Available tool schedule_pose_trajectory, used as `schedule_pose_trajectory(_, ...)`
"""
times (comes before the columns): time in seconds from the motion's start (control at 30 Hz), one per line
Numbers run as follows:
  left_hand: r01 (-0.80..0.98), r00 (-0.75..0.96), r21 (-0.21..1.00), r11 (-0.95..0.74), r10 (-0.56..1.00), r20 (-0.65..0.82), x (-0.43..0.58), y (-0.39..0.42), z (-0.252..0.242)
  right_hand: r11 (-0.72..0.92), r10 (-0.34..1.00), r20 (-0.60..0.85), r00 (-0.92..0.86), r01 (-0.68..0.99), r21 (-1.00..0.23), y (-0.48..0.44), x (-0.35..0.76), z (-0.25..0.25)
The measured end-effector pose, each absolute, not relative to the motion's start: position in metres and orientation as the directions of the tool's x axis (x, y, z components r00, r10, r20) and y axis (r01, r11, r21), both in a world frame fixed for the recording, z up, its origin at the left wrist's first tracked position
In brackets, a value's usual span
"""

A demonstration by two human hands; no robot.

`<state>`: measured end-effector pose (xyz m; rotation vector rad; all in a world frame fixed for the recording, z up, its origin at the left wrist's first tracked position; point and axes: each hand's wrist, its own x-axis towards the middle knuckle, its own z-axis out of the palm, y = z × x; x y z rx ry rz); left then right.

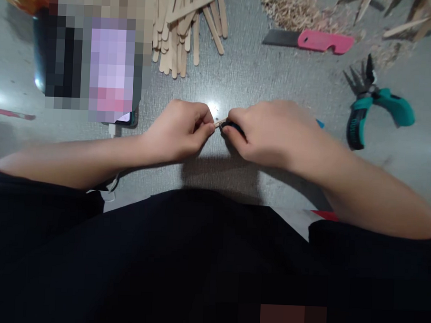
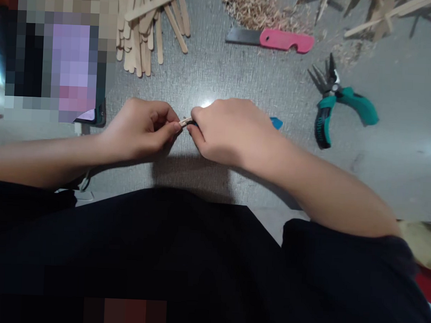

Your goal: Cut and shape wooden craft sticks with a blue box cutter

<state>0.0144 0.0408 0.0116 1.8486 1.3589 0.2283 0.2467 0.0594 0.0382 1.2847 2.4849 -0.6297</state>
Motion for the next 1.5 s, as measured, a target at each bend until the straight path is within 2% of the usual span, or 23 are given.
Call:
schedule_pose_trajectory(0.13, 0.698, 0.399, 0.714, -0.063, 0.861, -0.314, 0.014, 0.042, 0.013, 0.51, 0.687, -0.441, -0.578, 0.815, -0.275, 0.066, 0.253, 0.031)
schedule_pose_trajectory(0.27, 0.678, 0.408, 0.73, -0.087, 0.87, -0.276, 0.013, 0.043, 0.01, 0.497, 0.719, -0.392, -0.574, 0.819, -0.288, 0.058, 0.252, 0.028)
schedule_pose_trajectory(0.57, 0.666, 0.397, 0.738, -0.109, 0.889, -0.227, 0.013, 0.041, 0.003, 0.486, 0.739, -0.397, -0.544, 0.839, -0.245, 0.047, 0.244, 0.03)
schedule_pose_trajectory(0.83, 0.714, 0.423, 0.677, -0.181, 0.882, -0.21, 0.012, 0.038, 0.002, 0.537, 0.744, -0.395, -0.539, 0.834, -0.128, 0.039, 0.242, 0.031)
schedule_pose_trajectory(1.13, 0.831, 0.431, 0.462, -0.308, 0.883, -0.186, 0.014, 0.027, -0.003, 0.5, 0.776, -0.39, -0.495, 0.861, -0.096, 0.028, 0.235, 0.026)
schedule_pose_trajectory(1.3, 0.825, 0.413, 0.49, -0.281, 0.892, -0.184, 0.015, 0.025, -0.004, 0.478, 0.782, -0.394, -0.483, 0.87, -0.119, 0.031, 0.233, 0.027)
schedule_pose_trajectory(1.5, 0.811, 0.415, 0.518, -0.272, 0.891, -0.184, 0.013, 0.028, -0.005, 0.456, 0.814, -0.33, -0.479, 0.878, -0.148, 0.029, 0.235, 0.024)
